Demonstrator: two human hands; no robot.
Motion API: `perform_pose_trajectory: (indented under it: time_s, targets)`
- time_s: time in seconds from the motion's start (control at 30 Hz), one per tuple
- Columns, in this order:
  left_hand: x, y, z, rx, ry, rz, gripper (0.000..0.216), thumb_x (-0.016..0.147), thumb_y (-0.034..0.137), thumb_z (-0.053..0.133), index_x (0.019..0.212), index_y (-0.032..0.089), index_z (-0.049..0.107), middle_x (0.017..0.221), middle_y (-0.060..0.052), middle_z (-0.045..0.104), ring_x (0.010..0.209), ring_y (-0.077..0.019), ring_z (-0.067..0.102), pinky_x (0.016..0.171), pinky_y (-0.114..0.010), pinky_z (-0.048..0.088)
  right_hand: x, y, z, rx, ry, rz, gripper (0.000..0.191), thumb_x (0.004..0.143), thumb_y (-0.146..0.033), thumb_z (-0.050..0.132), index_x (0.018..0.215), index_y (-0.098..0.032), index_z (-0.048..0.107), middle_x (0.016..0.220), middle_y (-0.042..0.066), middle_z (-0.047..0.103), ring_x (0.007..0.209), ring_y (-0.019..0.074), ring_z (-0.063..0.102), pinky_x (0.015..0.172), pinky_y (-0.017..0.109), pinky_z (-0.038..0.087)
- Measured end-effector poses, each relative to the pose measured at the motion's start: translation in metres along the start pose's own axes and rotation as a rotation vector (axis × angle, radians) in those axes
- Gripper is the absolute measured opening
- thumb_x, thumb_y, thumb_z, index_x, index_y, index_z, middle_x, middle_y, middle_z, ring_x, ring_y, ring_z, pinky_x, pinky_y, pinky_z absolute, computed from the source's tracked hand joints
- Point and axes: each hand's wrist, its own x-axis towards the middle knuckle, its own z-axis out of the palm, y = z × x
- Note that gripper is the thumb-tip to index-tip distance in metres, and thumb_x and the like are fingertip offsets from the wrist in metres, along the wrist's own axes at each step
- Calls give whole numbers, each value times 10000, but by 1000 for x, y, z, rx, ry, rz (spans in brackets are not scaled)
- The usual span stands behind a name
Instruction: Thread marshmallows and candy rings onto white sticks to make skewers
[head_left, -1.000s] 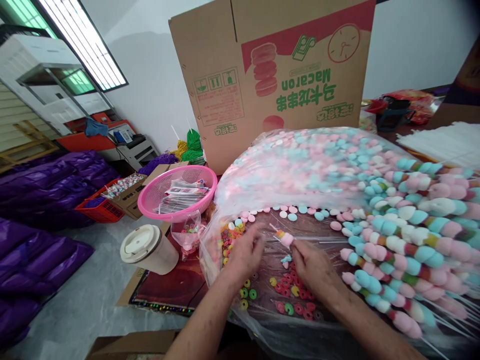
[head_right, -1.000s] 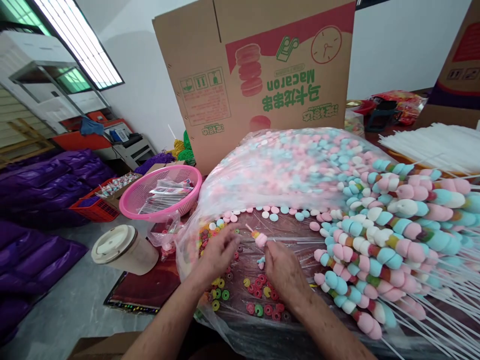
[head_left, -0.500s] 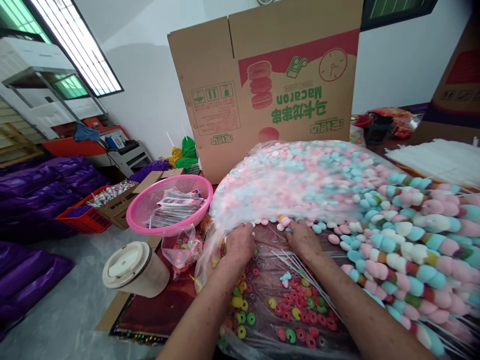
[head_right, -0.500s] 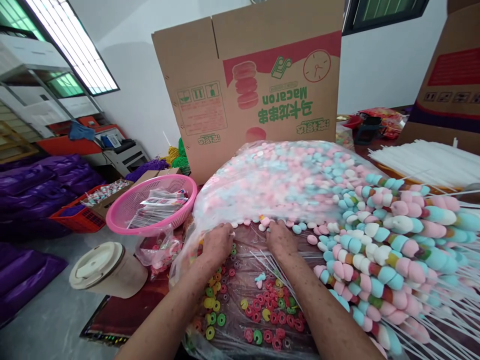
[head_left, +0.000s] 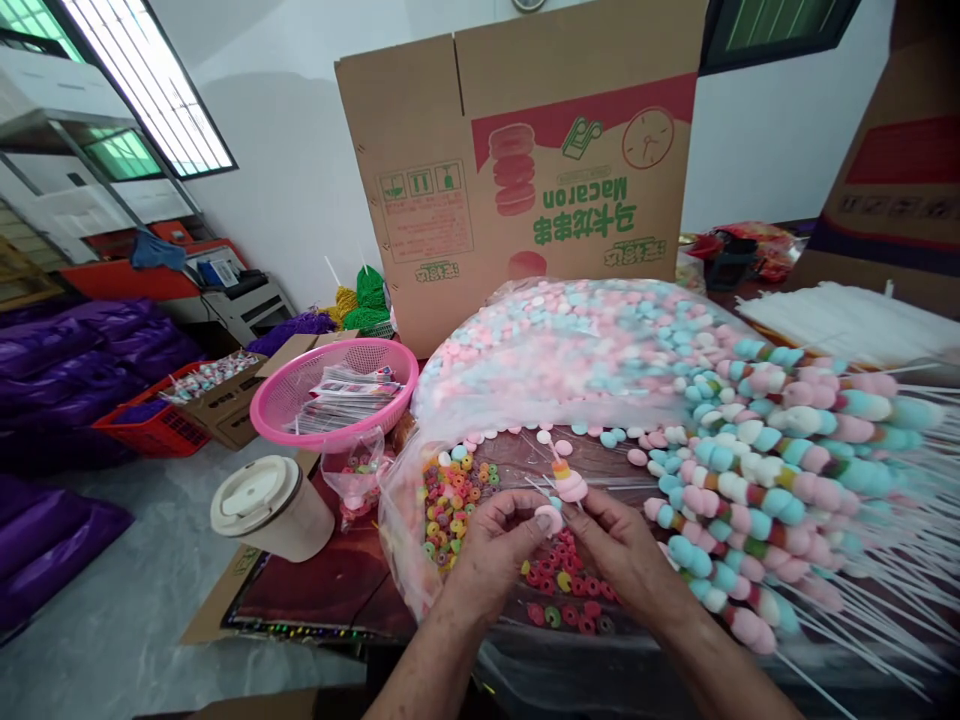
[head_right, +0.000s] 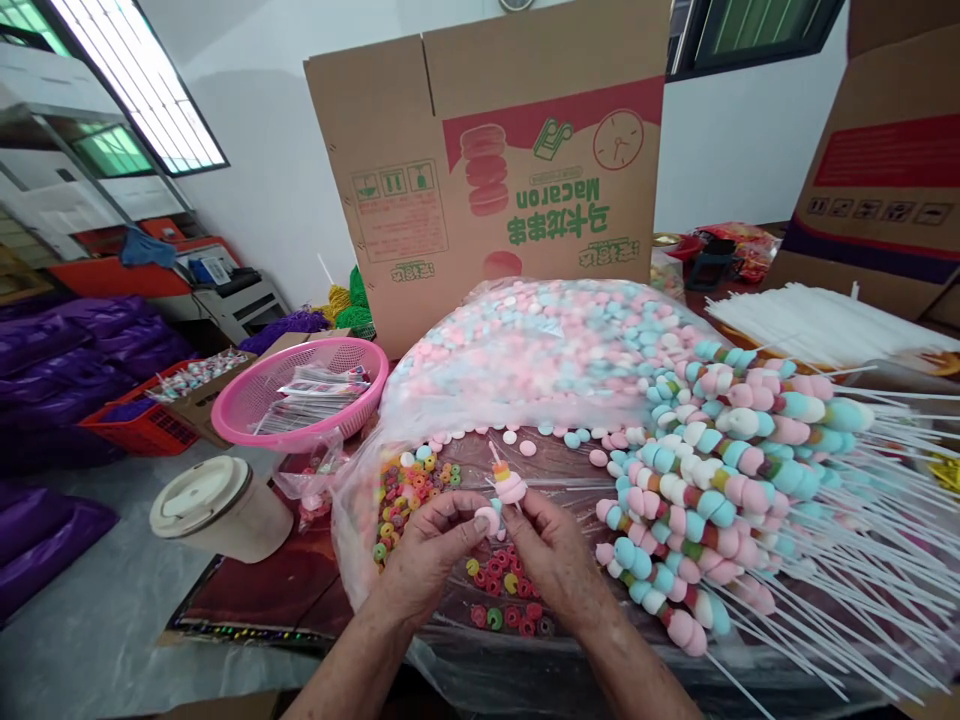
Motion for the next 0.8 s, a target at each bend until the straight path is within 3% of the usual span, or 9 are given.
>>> perform_pose_trajectory:
  time_s: [0.33,0.43,0.53,0.67,0.8]
  targets:
    - [-11,-10,2,291,73,254,162,687,294,663,763,151,660,820,-48,599,787,-149,534,700,-242,422,-19,-1,0,103,13,18,264,745,-440,557,819,-194,619,428,-88,322,405,67,283,388,188,226]
    - [-13,-8,8,198,70,210,175,685,294,668,781,152,630,753,-26,600,707,-121,538,661,-226,427,-24,-5,-2,163,-57,57,288,749,-447,555,871,-194,615,446,-91,315,398,55,240,379,186,191]
    - [-14,-6,14,70,88,162,297,662,284,690,922,169,602,809,-33,633,733,-131,569,689,-241,447,-27,-8,-2,231,-101,96,298,728,-426,596,911,-190,598,471,-95,317,399,43,218,373,183,169]
    - [-14,-7,18,56,-21,132,352,704,305,650,1018,151,617,970,-83,654,928,-198,576,859,-324,428,-25,-4,3,403,-73,141,332,706,-428,627,917,-179,570,457,-115,304,374,24,185,355,173,149]
    - [-13,-13,17,59,-17,137,338,691,293,662,995,148,641,955,-76,671,917,-204,588,858,-330,439,-20,3,10,498,-2,182,352,691,-439,636,912,-177,554,435,-123,332,344,18,178,338,166,141]
